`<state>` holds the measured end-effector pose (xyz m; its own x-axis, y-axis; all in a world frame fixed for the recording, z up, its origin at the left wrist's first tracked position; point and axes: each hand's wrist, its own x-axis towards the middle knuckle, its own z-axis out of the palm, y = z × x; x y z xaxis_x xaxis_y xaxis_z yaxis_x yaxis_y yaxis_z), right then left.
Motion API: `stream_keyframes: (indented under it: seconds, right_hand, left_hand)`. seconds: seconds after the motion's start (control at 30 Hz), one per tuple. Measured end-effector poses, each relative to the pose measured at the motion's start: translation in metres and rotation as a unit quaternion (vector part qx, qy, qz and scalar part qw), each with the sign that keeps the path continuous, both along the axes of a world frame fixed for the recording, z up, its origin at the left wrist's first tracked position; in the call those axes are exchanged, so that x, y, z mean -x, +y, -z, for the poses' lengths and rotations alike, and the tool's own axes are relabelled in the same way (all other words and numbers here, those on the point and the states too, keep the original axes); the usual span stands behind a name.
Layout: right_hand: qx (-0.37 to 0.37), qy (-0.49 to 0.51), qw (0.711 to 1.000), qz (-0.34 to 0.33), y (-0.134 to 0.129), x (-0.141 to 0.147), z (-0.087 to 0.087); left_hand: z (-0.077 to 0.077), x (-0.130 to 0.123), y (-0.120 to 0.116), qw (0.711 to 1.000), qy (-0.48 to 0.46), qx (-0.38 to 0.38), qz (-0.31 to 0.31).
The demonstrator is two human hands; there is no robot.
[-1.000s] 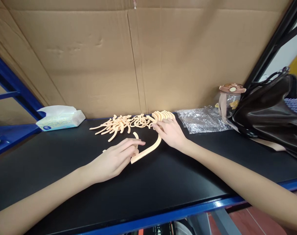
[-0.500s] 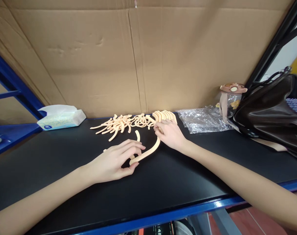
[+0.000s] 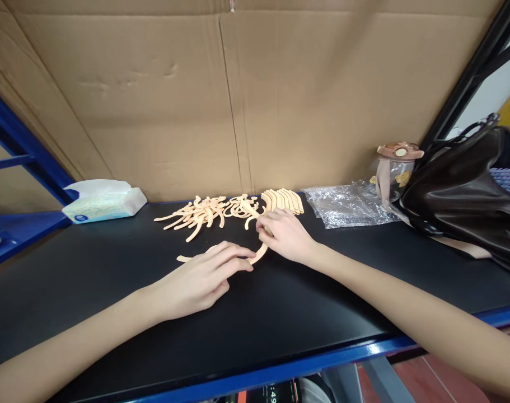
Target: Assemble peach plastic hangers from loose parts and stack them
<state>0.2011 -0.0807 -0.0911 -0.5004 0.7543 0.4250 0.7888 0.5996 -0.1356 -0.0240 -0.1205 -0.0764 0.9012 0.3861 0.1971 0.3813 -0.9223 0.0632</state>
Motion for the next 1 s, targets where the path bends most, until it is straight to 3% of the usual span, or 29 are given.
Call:
stream_keyframes:
  seconds: [0.23, 0.37, 0.47, 0.7, 0.83, 1.0]
  right_hand:
    - [-0.003, -0.025, 0.996, -0.084, -0.005, 0.002, -0.001]
    - [-0.018, -0.035, 0.993, -0.111, -0.011, 0.003, -0.004]
    - [-0.022, -0.036, 0.992, -0.117, -0.015, 0.007, -0.005]
    - [-0.020, -0.008, 0.993, -0.113, -0.023, 0.015, -0.005]
    - [0.002, 0.028, 0.994, -0.107, -0.026, 0.017, -0.006]
    - [0.021, 0.055, 0.991, -0.122, -0.030, 0.019, -0.006]
  left_hand:
    - [-0.001, 0.003, 0.006, 0.994, -0.068, -0.074, -0.039]
    - [-0.003, 0.006, 0.014, 0.966, -0.139, -0.144, -0.163]
    - [-0.006, 0.008, 0.017, 0.947, -0.165, -0.142, -0.237]
    - [-0.001, 0.009, 0.019, 0.915, -0.256, 0.036, -0.309]
    - [0.002, 0.008, 0.022, 0.878, -0.334, 0.107, -0.325]
    - [-0.004, 0.003, 0.020, 0.834, -0.385, 0.275, -0.284]
